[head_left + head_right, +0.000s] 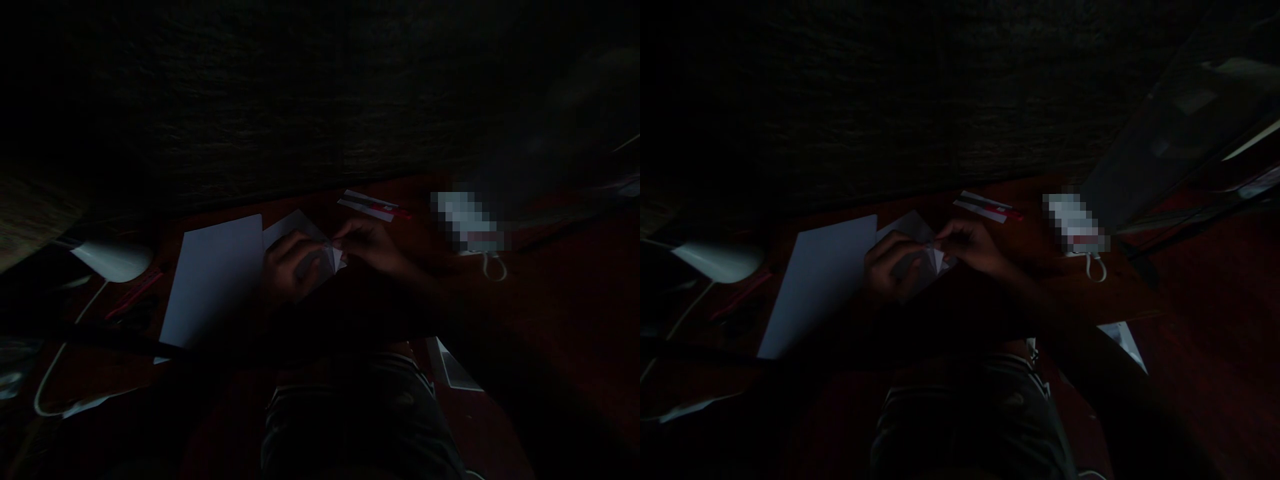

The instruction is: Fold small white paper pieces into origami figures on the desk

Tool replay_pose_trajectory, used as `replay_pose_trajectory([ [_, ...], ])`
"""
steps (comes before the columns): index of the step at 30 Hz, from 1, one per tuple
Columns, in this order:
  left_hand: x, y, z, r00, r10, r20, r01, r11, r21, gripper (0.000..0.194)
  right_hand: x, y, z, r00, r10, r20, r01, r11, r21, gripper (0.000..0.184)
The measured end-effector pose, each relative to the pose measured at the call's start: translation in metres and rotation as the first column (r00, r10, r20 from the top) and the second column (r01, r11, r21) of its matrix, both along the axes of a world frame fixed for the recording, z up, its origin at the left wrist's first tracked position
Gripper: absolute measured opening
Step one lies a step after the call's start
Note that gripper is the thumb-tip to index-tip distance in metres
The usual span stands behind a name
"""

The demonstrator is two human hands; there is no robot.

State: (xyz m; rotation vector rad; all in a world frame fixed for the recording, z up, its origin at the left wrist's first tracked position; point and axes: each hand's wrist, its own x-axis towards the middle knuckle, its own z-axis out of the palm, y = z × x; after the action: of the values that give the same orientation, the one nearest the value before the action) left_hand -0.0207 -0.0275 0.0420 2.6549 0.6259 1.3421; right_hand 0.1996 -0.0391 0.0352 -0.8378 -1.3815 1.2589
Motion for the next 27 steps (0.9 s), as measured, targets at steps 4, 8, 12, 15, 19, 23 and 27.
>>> replay_pose_trajectory([
  [4,0.004,-0.005,0.001,0.999,0.033,0.024,-0.032,0.998,-0.045,0.019,0.0,0.001,-0.002,1.0,0.017,0.005,-0.017,1.0,0.005,0.039],
  [8,0.009,-0.009,0.0,0.993,0.101,0.06,-0.097,0.993,-0.064,0.014,0.0,0.001,-0.003,0.999,0.027,0.028,-0.027,1.0,0.002,0.036],
  [12,0.012,-0.011,0.0,0.989,0.124,0.081,-0.119,0.991,-0.065,0.011,0.0,0.001,-0.004,0.997,0.063,0.035,-0.063,0.998,0.01,0.03],
  [15,0.012,-0.01,-0.002,0.989,0.11,0.1,-0.108,0.994,-0.031,0.013,-0.001,0.001,-0.005,0.996,0.082,0.033,-0.083,0.997,0.009,0.026],
  [19,0.012,-0.009,-0.003,0.99,0.109,0.085,-0.109,0.994,-0.006,0.016,-0.002,0.0,-0.005,0.998,0.059,0.035,-0.06,0.998,0.022,0.026],
  [23,0.012,-0.008,-0.004,0.988,0.129,0.087,-0.129,0.992,-0.005,0.014,-0.003,0.0,-0.005,0.998,0.053,0.023,-0.054,0.998,0.028,0.025],
  [27,0.01,-0.007,-0.003,0.988,0.134,0.075,-0.136,0.991,0.018,0.014,-0.004,0.0,-0.006,0.998,0.054,0.012,-0.055,0.998,0.017,0.028],
])
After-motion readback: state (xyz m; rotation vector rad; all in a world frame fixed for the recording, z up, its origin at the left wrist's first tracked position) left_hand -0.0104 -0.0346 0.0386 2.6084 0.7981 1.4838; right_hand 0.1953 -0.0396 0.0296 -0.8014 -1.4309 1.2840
